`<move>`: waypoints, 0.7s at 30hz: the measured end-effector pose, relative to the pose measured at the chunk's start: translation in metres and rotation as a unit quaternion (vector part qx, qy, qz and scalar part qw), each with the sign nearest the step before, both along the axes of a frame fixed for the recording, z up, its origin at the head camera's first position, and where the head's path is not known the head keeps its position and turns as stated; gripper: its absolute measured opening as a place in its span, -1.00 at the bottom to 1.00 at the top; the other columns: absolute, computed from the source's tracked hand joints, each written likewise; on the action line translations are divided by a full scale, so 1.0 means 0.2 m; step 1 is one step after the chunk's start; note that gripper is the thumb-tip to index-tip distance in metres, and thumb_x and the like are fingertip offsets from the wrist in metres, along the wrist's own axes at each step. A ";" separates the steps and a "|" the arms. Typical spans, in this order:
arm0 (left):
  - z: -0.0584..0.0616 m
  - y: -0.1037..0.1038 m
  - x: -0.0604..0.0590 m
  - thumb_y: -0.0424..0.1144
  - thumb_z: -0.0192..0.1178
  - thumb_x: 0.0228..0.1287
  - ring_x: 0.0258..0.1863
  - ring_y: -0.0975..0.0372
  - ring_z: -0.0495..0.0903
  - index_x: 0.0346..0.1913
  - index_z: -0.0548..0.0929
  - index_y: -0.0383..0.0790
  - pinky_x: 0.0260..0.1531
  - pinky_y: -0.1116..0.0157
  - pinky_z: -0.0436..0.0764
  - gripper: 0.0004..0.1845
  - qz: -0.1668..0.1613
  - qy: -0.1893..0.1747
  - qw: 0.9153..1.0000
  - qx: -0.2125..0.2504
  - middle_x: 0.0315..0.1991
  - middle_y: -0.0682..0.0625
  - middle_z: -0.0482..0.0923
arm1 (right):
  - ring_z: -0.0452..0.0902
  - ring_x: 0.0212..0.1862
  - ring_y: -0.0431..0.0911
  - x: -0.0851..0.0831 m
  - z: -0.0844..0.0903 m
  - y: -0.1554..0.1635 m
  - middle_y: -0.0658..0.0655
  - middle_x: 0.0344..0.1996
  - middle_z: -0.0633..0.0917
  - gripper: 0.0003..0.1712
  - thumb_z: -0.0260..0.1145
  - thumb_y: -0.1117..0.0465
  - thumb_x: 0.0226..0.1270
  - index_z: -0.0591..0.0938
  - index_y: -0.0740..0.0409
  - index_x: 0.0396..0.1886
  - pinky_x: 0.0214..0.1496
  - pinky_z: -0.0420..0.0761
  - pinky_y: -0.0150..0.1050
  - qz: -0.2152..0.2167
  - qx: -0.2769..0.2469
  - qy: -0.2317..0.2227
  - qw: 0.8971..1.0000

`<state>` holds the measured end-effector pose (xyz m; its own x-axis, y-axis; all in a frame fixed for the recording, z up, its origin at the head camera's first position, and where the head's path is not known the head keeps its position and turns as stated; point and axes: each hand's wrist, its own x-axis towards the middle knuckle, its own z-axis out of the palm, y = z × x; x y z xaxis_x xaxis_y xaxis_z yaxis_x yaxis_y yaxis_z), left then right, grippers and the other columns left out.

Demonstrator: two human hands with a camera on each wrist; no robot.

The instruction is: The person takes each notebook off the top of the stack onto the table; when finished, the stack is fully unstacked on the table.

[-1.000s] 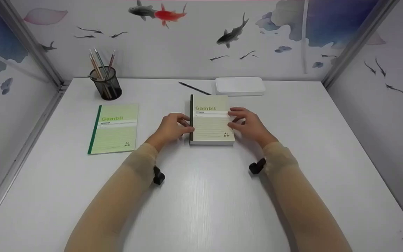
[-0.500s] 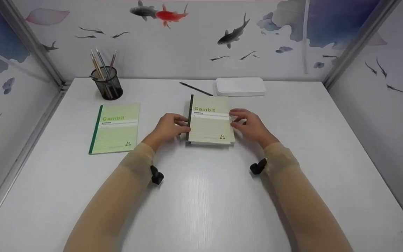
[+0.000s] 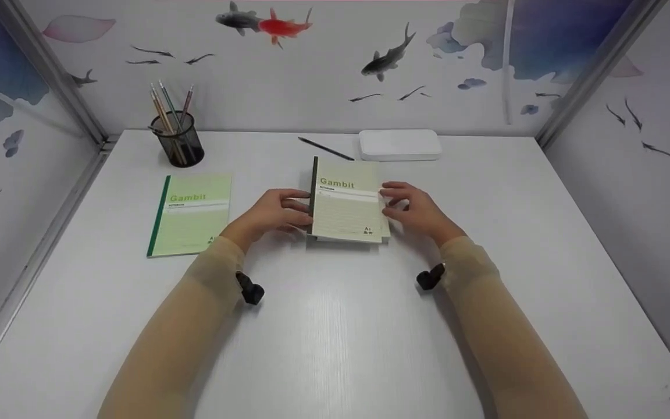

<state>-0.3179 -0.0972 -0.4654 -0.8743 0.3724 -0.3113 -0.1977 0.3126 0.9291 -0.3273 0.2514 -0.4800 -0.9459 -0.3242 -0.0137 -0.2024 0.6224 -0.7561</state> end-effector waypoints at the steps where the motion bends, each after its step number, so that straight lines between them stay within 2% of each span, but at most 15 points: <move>1: 0.00 0.00 0.00 -0.30 0.48 0.22 -0.03 0.09 0.77 0.49 0.41 -0.16 -0.05 0.16 0.76 -0.22 -0.002 -0.002 1.000 0.003 0.22 -0.16 0.64 | 0.55 0.26 0.11 0.00 0.00 0.00 0.08 0.51 0.41 -0.44 0.38 0.26 0.43 0.56 0.16 0.40 0.32 0.52 0.07 -0.002 -0.002 0.001 1.000; 7: -0.02 -0.01 0.00 -0.33 0.48 0.20 -0.08 0.11 0.75 0.51 0.38 -0.15 -0.11 0.19 0.77 -0.19 -0.012 -0.018 1.000 0.013 0.24 -0.15 0.61 | 0.53 0.28 0.07 0.00 -0.02 0.00 0.05 0.52 0.41 -0.43 0.37 0.22 0.45 0.55 0.12 0.42 0.31 0.53 0.02 -0.007 0.002 0.000 1.000; 13: -0.04 -0.03 0.02 -0.30 0.39 0.31 -0.17 0.06 0.77 0.53 0.30 -0.06 -0.19 0.20 0.76 -0.23 -0.036 -0.020 0.999 0.013 0.26 -0.17 0.60 | 0.52 0.30 0.07 0.01 -0.03 0.00 0.03 0.52 0.41 -0.43 0.37 0.21 0.45 0.55 0.12 0.42 0.34 0.51 0.04 -0.014 0.000 -0.003 1.000; 16: -0.05 -0.04 0.03 -0.30 0.36 0.33 -0.20 0.08 0.75 0.54 0.27 -0.05 -0.21 0.23 0.75 -0.23 -0.035 -0.016 0.999 0.018 0.27 -0.17 0.58 | 0.51 0.31 0.05 0.01 -0.03 0.00 0.01 0.52 0.41 -0.43 0.37 0.20 0.46 0.55 0.11 0.42 0.35 0.49 0.04 -0.016 -0.005 -0.006 1.000; 21: -0.05 -0.06 0.04 -0.35 0.30 0.32 -0.21 0.11 0.69 0.53 0.28 -0.03 -0.24 0.25 0.69 -0.25 -0.015 -0.011 0.999 0.045 0.24 -0.19 0.58 | 0.51 0.31 0.02 0.02 -0.02 0.00 -0.03 0.54 0.39 -0.43 0.35 0.17 0.47 0.54 0.09 0.44 0.36 0.48 0.04 -0.016 -0.001 -0.006 1.000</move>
<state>-0.3094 -0.1100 -0.4751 -0.8556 0.4255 -0.2947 -0.2102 0.2346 0.9491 -0.3234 0.2507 -0.4847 -0.9556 -0.2935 -0.0247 -0.1729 0.6269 -0.7596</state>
